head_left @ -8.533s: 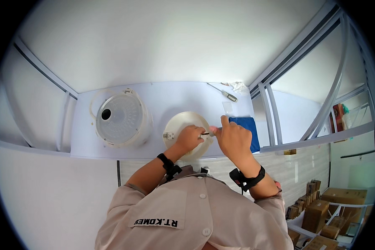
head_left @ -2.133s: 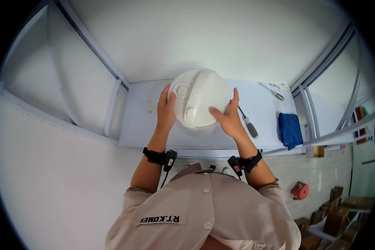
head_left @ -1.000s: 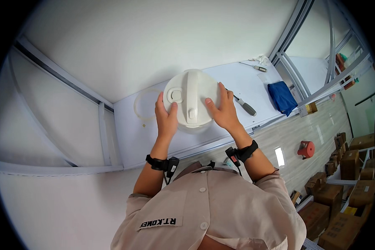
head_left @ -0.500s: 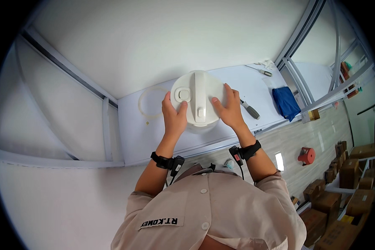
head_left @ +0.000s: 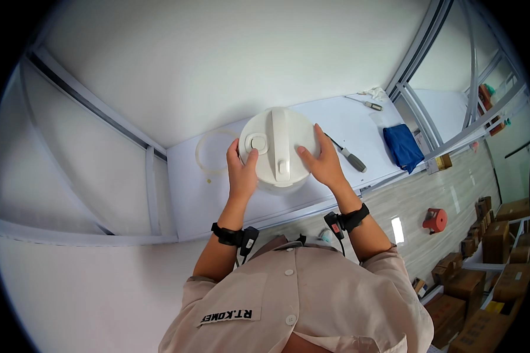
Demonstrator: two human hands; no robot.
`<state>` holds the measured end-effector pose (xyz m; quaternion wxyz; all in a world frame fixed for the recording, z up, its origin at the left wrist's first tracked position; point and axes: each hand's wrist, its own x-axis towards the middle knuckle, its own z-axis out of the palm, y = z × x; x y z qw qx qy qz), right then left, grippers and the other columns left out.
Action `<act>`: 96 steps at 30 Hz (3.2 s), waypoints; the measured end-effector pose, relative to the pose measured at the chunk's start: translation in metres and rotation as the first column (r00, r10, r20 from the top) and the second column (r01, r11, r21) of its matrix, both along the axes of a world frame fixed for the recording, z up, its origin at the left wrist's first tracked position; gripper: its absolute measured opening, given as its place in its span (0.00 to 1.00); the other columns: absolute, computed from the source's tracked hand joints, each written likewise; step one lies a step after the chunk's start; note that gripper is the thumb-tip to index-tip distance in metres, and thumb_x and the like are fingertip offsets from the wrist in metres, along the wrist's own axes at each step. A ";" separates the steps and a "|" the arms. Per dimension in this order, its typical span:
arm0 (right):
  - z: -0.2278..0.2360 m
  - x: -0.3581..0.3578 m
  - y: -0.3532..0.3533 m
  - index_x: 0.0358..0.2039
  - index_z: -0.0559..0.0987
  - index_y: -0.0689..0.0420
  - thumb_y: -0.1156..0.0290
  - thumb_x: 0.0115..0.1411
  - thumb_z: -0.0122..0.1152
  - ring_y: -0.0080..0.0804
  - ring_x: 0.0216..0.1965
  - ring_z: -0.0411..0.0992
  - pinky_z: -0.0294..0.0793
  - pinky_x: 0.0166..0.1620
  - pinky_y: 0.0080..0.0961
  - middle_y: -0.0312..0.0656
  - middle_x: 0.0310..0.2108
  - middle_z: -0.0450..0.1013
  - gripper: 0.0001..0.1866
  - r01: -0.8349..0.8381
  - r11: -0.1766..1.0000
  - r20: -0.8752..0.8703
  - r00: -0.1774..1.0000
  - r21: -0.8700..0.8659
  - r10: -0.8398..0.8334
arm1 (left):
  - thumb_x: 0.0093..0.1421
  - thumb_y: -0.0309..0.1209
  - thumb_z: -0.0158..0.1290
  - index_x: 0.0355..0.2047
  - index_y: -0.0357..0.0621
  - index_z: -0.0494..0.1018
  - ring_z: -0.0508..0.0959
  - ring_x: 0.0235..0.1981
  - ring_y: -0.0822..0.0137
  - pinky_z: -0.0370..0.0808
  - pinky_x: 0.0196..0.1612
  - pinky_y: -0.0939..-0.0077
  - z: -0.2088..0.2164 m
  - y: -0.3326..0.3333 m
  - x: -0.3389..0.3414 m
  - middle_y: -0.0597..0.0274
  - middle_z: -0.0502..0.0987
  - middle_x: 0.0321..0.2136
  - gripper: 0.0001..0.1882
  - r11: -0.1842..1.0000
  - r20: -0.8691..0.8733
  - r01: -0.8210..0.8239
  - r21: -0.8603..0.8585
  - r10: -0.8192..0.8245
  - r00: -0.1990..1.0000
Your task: The person uses a screwdriver to tighten screws on the underside of a white plastic appliance component. They then wipe the top surface of the component with a blue cloth and continue to tighten screws on the underside.
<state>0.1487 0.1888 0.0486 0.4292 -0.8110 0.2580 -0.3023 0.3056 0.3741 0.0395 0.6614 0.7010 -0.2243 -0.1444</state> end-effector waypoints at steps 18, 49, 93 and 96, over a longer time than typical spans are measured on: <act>0.021 0.015 0.015 0.72 0.60 0.69 0.56 0.63 0.69 0.60 0.62 0.71 0.73 0.62 0.46 0.65 0.62 0.68 0.46 0.117 0.990 -0.105 0.987 -0.079 -0.125 | 0.71 0.43 0.56 0.70 0.29 0.59 0.74 0.64 0.47 0.71 0.65 0.59 0.022 -0.020 0.006 0.37 0.69 0.65 0.37 0.975 0.040 -0.052 0.216 0.044 0.998; 0.006 0.020 0.012 0.73 0.60 0.69 0.64 0.60 0.71 0.57 0.61 0.71 0.72 0.64 0.44 0.63 0.61 0.68 0.46 0.132 0.990 0.066 0.989 -0.040 -0.129 | 0.71 0.42 0.56 0.68 0.27 0.62 0.77 0.61 0.47 0.72 0.63 0.59 0.018 -0.024 0.002 0.36 0.73 0.61 0.36 0.988 0.022 -0.075 0.138 0.072 0.997; 0.007 0.023 0.004 0.71 0.61 0.74 0.61 0.62 0.70 0.58 0.62 0.72 0.72 0.64 0.43 0.66 0.61 0.70 0.45 0.083 0.996 -0.017 0.996 0.044 -0.082 | 0.71 0.46 0.54 0.70 0.28 0.59 0.75 0.63 0.44 0.73 0.64 0.57 0.025 -0.025 -0.009 0.35 0.70 0.65 0.39 0.927 0.140 -0.178 0.329 0.139 0.980; 0.012 0.023 0.007 0.72 0.61 0.73 0.61 0.62 0.70 0.57 0.63 0.72 0.72 0.64 0.42 0.66 0.62 0.70 0.45 0.092 0.993 -0.028 0.996 0.074 -0.090 | 0.71 0.46 0.54 0.70 0.28 0.59 0.75 0.63 0.44 0.73 0.64 0.58 0.026 -0.025 -0.011 0.35 0.70 0.65 0.38 0.931 0.133 -0.183 0.315 0.148 0.980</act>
